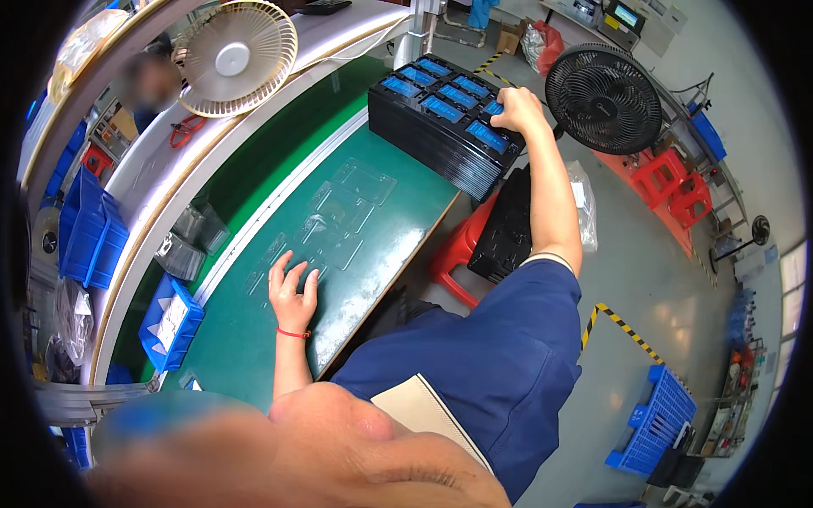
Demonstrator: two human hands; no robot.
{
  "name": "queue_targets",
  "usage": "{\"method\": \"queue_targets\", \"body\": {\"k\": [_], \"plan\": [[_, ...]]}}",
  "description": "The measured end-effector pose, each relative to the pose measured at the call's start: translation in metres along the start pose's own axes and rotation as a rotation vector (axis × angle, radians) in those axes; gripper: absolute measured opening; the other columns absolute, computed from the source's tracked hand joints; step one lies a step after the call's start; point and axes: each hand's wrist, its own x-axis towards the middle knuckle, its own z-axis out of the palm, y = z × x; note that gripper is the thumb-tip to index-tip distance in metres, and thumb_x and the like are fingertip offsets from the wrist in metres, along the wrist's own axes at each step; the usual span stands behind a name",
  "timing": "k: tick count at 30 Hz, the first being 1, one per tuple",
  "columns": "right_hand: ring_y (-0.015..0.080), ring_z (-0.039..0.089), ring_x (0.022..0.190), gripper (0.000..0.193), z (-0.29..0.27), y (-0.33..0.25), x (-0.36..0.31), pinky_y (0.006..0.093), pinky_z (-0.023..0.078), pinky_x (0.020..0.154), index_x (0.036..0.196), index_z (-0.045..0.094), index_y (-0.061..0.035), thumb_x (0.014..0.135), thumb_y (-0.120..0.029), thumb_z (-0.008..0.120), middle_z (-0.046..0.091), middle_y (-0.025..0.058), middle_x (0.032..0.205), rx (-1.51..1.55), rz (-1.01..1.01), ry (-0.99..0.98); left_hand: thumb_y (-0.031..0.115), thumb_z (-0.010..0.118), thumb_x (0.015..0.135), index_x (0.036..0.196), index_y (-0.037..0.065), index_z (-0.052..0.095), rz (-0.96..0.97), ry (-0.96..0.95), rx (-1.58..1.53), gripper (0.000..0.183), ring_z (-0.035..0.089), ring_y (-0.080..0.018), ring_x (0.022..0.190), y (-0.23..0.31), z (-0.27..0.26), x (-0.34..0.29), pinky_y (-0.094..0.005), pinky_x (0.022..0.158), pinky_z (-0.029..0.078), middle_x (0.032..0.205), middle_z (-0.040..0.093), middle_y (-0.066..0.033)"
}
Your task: Manually assembling and packaging small electronic components or glass pieces into plastic trays.
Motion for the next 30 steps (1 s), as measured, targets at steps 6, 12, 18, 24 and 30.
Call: {"method": "queue_targets", "body": {"k": [6,12,18,24,30], "plan": [[0.0313,0.067,0.090,0.054,0.019,-0.017,-0.014,0.0369,0.051,0.085,0.102,0.070,-0.0005,0.056,-0.026,0.080,0.069,0.0206,0.092,0.216,-0.154,-0.221,0.014,0.075,0.075,0.088,0.002,0.069,-0.024,0.014,0.020,0.019,0.059,-0.0333,0.102,-0.001,0.001,-0.006,-0.0404,0.085,0.049,0.115,0.061,-0.0172],[0.0325,0.067,0.093,0.051,0.028,-0.037,-0.013,0.0380,0.051,0.086,0.102,0.070,0.0004,0.056,-0.022,0.078,0.069,0.0215,0.094,0.132,-0.135,-0.161,0.012,0.075,0.075,0.087,0.002,0.070,-0.066,0.026,0.011,0.016,0.061,-0.0318,0.099,-0.005,0.000,-0.011,-0.0394,0.083,0.050,0.113,0.062,-0.0163],[0.0302,0.068,0.084,0.044,0.022,-0.017,0.053,0.0372,0.053,0.078,0.095,0.071,-0.0008,0.057,-0.023,0.074,0.070,0.0178,0.088,0.231,-0.106,-0.034,0.010,0.075,0.074,0.086,0.002,0.069,-0.055,0.057,0.033,0.015,0.062,-0.0309,0.096,-0.005,-0.002,-0.007,-0.0383,0.080,0.051,0.112,0.062,-0.0158],[0.0285,0.064,0.104,0.049,0.065,-0.024,0.135,0.0418,0.043,0.096,0.105,0.071,-0.0087,0.059,-0.025,0.079,0.069,0.0147,0.107,0.080,0.008,-0.159,0.008,0.074,0.074,0.084,0.002,0.069,-0.057,0.069,0.041,0.013,0.063,-0.0300,0.093,-0.011,-0.002,-0.010,-0.0379,0.078,0.052,0.108,0.064,-0.0159],[0.0294,0.062,0.108,0.052,0.066,-0.030,0.139,0.0412,0.044,0.096,0.108,0.069,-0.0089,0.060,-0.025,0.081,0.067,0.0140,0.112,0.034,0.048,-0.268,0.007,0.073,0.076,0.084,0.002,0.069,-0.114,0.094,0.049,0.011,0.064,-0.0292,0.090,-0.010,-0.008,-0.009,-0.0369,0.077,0.052,0.106,0.064,-0.0156]]}}
